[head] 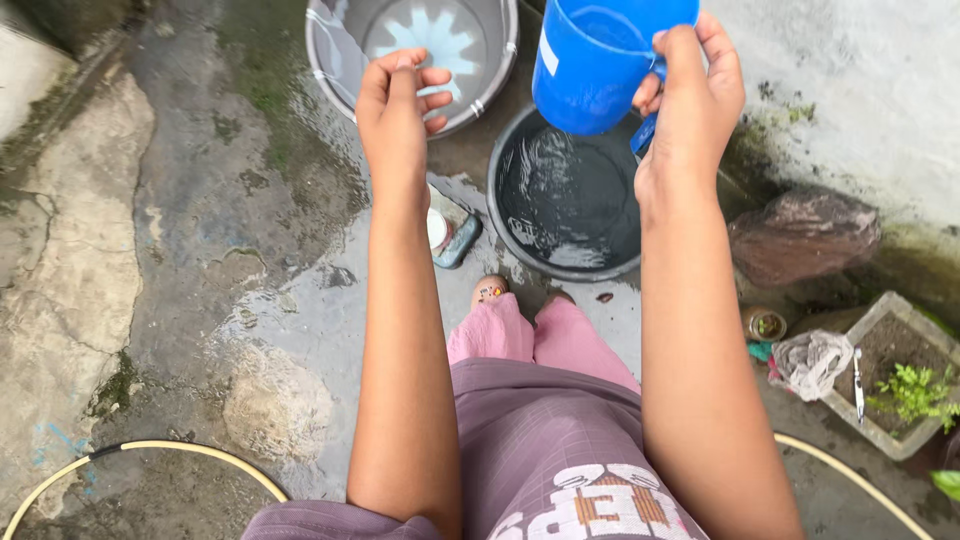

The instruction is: The person waters potted plants using a mug, refilling the mug with water from a tub.

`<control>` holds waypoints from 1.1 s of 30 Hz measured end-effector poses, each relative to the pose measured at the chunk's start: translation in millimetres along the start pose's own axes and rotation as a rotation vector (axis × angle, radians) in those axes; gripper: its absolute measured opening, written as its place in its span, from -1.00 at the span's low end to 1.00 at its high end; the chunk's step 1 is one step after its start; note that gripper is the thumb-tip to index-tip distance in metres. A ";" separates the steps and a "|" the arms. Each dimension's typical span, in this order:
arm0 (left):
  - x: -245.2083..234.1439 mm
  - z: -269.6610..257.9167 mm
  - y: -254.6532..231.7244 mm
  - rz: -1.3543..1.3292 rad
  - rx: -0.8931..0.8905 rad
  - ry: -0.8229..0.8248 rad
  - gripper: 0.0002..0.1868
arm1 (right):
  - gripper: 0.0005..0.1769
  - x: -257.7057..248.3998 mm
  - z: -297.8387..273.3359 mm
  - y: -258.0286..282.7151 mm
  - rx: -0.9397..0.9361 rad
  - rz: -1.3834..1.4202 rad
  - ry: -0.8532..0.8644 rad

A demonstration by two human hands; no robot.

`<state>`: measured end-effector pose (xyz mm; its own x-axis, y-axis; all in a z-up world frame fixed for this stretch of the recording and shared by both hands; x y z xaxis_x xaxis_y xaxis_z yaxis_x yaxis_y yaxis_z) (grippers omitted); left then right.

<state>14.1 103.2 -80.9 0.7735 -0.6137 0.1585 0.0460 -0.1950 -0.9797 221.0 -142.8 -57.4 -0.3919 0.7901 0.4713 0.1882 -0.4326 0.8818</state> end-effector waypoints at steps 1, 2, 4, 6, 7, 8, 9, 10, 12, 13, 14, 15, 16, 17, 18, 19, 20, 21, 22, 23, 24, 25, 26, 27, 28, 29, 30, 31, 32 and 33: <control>-12.2 -9.6 -17.6 -0.032 0.009 -0.032 -0.78 | -0.59 9.9 -11.4 7.5 0.059 -0.059 -0.065; -22.0 -13.8 -38.1 -0.041 0.056 -0.042 -0.78 | -0.60 20.4 -16.4 15.4 0.112 -0.116 -0.127; -48.4 -27.1 -53.0 0.022 -0.045 -0.110 -0.76 | -0.56 54.4 -22.1 34.7 0.125 -0.145 -0.075; -81.4 -35.0 -78.8 0.018 -0.009 -0.181 -0.78 | -0.52 80.6 -27.1 46.1 0.163 -0.196 -0.031; -96.2 -40.5 -88.5 0.025 0.006 -0.235 -0.80 | -0.50 96.2 -25.9 52.2 0.152 -0.214 0.016; -107.6 -47.8 -97.2 0.013 0.022 -0.257 -0.80 | -0.48 113.5 -26.6 57.3 0.140 -0.227 0.064; -122.3 -58.4 -103.4 0.008 0.016 -0.312 -0.79 | -0.48 127.6 -29.0 61.9 0.134 -0.229 0.092; -137.1 -66.4 -112.1 0.007 0.018 -0.368 -0.78 | -0.47 144.7 -29.9 64.0 0.137 -0.217 0.135; -157.1 -80.1 -124.4 0.004 0.026 -0.402 -0.78 | -0.45 178.1 -33.1 68.1 0.129 -0.199 0.205; -168.1 -86.7 -127.2 0.006 0.010 -0.414 -0.77 | -0.44 194.5 -36.7 69.0 0.123 -0.192 0.234; -180.9 -93.9 -131.4 0.000 0.028 -0.433 -0.77 | -0.44 209.5 -40.7 68.7 0.120 -0.187 0.262; -194.8 -100.8 -136.5 0.017 0.048 -0.444 -0.77 | -0.44 224.5 -44.0 68.8 0.115 -0.181 0.288; -210.2 -109.2 -141.2 0.034 0.063 -0.456 -0.77 | -0.43 238.0 -49.1 68.5 0.112 -0.183 0.303; -227.6 -116.5 -146.3 0.027 0.077 -0.476 -0.77 | -0.42 252.2 -55.4 67.1 0.109 -0.185 0.318; -244.6 -123.3 -151.3 0.028 0.090 -0.491 -0.77 | -0.42 266.3 -63.0 64.3 0.110 -0.183 0.341; -260.8 -130.6 -155.7 0.028 0.102 -0.505 -0.77 | -0.42 280.2 -70.2 61.2 0.112 -0.207 0.358; -277.7 -138.5 -161.4 0.026 0.115 -0.525 -0.77 | -0.42 296.5 -78.5 57.4 0.113 -0.226 0.375; -293.9 -145.9 -168.2 0.014 0.142 -0.535 -0.78 | -0.42 313.6 -87.9 53.4 0.112 -0.219 0.398; -310.9 -153.8 -174.5 0.004 0.166 -0.545 -0.79 | -0.42 331.4 -98.6 49.3 0.100 -0.202 0.433; -328.0 -162.9 -178.8 0.005 0.176 -0.564 -0.79 | -0.42 349.4 -109.5 45.0 0.088 -0.185 0.469; -344.6 -171.8 -182.6 0.026 0.168 -0.576 -0.78 | -0.42 366.8 -120.9 39.2 0.087 -0.173 0.492; -362.1 -181.1 -186.1 0.047 0.159 -0.588 -0.78 | -0.40 383.1 -134.2 31.2 0.105 -0.180 0.519; -381.2 -191.6 -190.2 0.052 0.174 -0.608 -0.78 | -0.39 401.5 -147.6 22.3 0.123 -0.187 0.545; -399.0 -201.2 -192.3 0.047 0.183 -0.621 -0.78 | -0.39 422.0 -159.3 15.3 0.123 -0.174 0.567; -416.3 -213.6 -191.6 0.042 0.182 -0.635 -0.78 | -0.39 438.8 -172.8 7.1 0.130 -0.167 0.594; -435.8 -226.9 -193.4 0.045 0.187 -0.655 -0.78 | -0.39 454.9 -186.6 -1.3 0.136 -0.159 0.620; -457.1 -239.4 -196.5 0.053 0.184 -0.693 -0.78 | -0.39 472.5 -200.1 -9.8 0.138 -0.151 0.644; -477.6 -252.3 -199.9 0.061 0.181 -0.731 -0.78 | -0.38 489.6 -215.6 -21.7 0.165 -0.164 0.669; -496.7 -266.0 -205.0 0.058 0.196 -0.759 -0.78 | -0.38 509.6 -230.3 -32.0 0.190 -0.178 0.702; -515.3 -281.0 -209.2 0.053 0.208 -0.800 -0.78 | -0.38 529.5 -243.3 -38.4 0.191 -0.170 0.733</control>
<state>-571.7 245.2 76.8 0.9904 0.1276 0.0532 0.0520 0.0130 -0.9986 -212.8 186.5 153.2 -0.9126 0.3207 0.2537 0.1980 -0.1965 0.9603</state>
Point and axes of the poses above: each hand's wrist, its own z-axis towards the middle knuckle, its own x-axis out of the palm, y = z × x, the point moved 10 cm from there along z, towards the middle knuckle, and after that the axes turned 8 degrees about y, right-handed, at the moved point
